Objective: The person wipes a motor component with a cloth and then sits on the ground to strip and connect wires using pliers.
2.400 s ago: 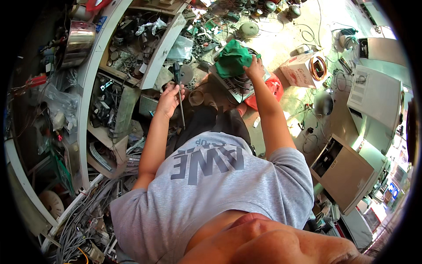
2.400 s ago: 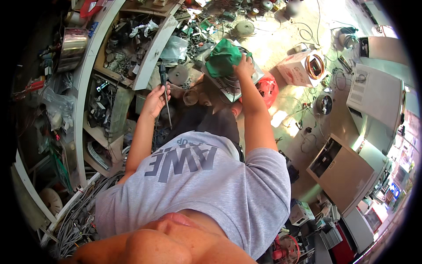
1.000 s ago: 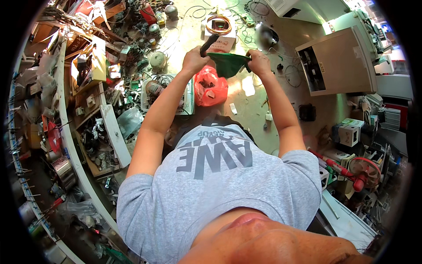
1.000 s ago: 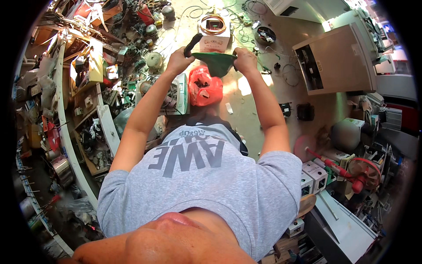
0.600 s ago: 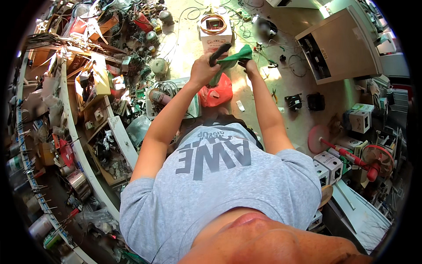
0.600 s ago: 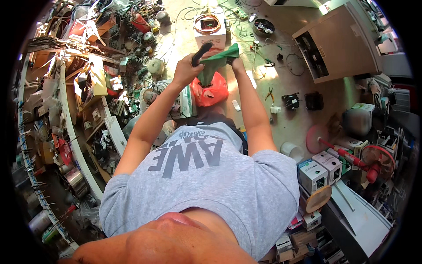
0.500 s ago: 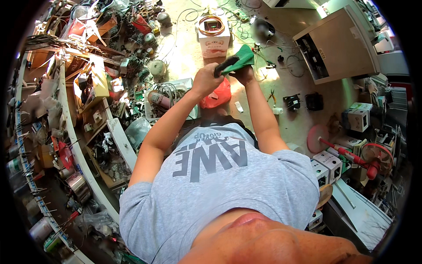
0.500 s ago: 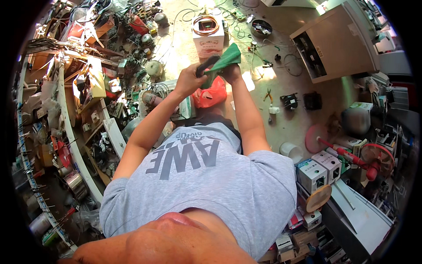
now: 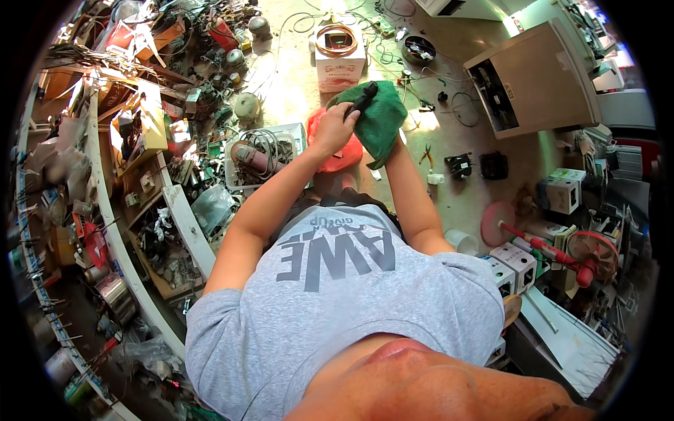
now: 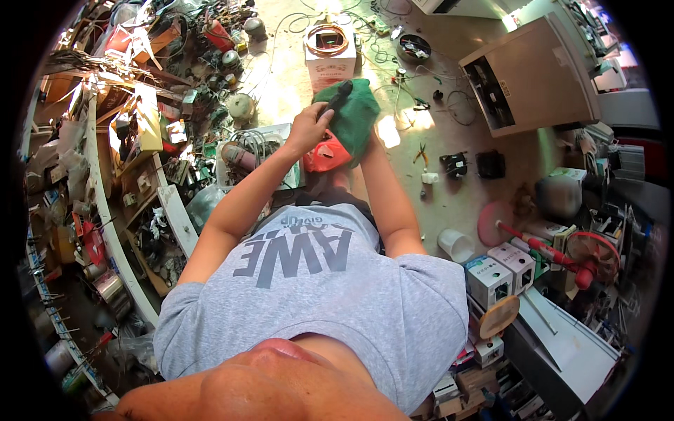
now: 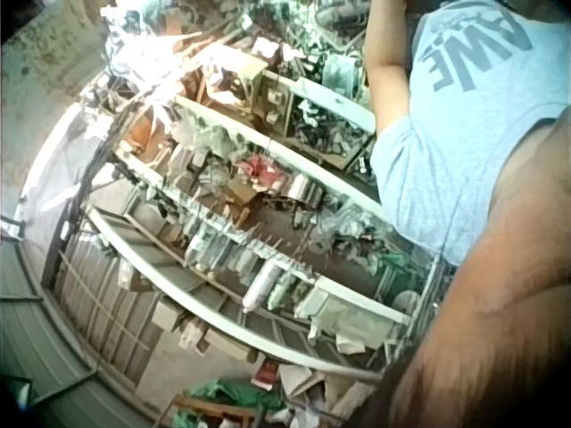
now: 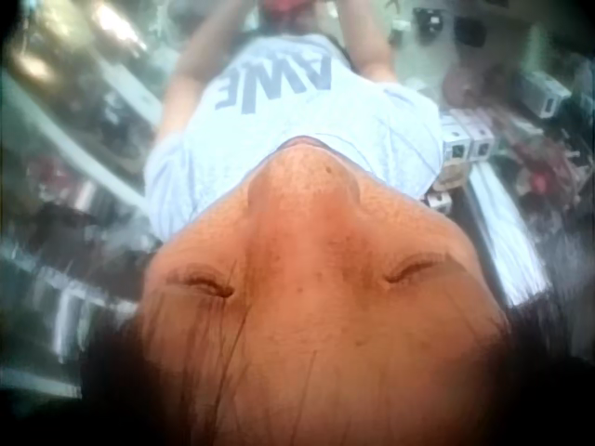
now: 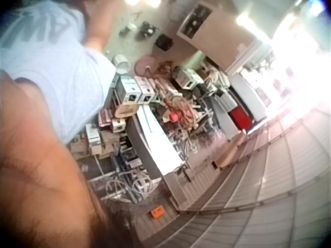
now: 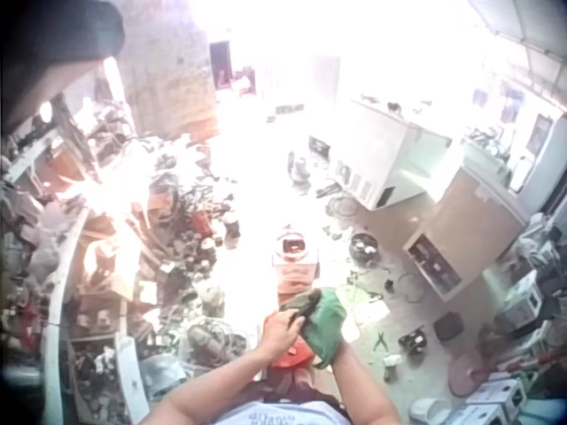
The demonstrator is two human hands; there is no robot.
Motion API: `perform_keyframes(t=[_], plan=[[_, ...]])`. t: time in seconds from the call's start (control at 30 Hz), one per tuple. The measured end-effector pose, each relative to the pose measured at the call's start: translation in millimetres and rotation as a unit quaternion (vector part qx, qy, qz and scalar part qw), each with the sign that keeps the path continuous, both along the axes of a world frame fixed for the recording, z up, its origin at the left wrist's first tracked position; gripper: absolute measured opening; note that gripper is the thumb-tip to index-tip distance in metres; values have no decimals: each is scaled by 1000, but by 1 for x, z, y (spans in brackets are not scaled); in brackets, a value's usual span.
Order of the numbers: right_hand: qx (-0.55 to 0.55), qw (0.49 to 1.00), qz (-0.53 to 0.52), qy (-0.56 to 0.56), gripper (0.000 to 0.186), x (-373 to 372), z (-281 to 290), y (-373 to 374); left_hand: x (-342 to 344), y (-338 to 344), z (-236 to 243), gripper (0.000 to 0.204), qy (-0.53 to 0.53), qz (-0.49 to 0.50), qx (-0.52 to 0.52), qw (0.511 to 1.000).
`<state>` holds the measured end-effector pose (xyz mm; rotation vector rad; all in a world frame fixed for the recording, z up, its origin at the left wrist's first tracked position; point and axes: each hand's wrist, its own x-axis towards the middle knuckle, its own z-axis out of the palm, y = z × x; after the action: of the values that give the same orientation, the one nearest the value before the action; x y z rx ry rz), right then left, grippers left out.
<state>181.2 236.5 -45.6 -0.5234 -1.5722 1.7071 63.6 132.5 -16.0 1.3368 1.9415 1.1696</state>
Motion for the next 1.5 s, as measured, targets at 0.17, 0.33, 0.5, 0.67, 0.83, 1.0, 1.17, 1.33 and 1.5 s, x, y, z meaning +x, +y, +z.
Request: perform_keyframes(t=[0.17, 0.33, 0.5, 0.67, 0.83, 1.0, 1.17, 1.33, 1.5], plan=[[-92, 972, -200, 84, 57, -22, -35, -12, 28, 2, 14, 24, -1, -23, 16, 1000], [-71, 970, -233, 24, 30, -14, -55, -5, 19, -6, 7, 23, -2, -63, -92, 994], [-183, 958, -214, 59, 21, -1, -48, 11, 12, -19, 18, 26, -399, -103, -240, 879], [-323, 917, -138, 188, 36, -5, -57, 9, 18, -22, 29, 27, -511, -76, -253, 818], [-465, 824, -33, 323, 40, -8, -60, 3, 32, -31, 23, 26, -521, -22, -202, 829], [-384, 890, -95, 228, 32, -12, -12, -19, 38, -35, -7, 29, -371, 25, -85, 925], [-301, 926, -158, 165, 18, -20, -4, -22, 38, -35, -22, 34, -220, 38, -34, 974], [-398, 879, -157, 209, 20, -21, -7, -24, 44, -40, -19, 34, -234, 53, -20, 971], [-456, 842, -64, 281, 29, -16, 7, -32, 43, -45, -21, 32, -244, 49, -15, 968]])
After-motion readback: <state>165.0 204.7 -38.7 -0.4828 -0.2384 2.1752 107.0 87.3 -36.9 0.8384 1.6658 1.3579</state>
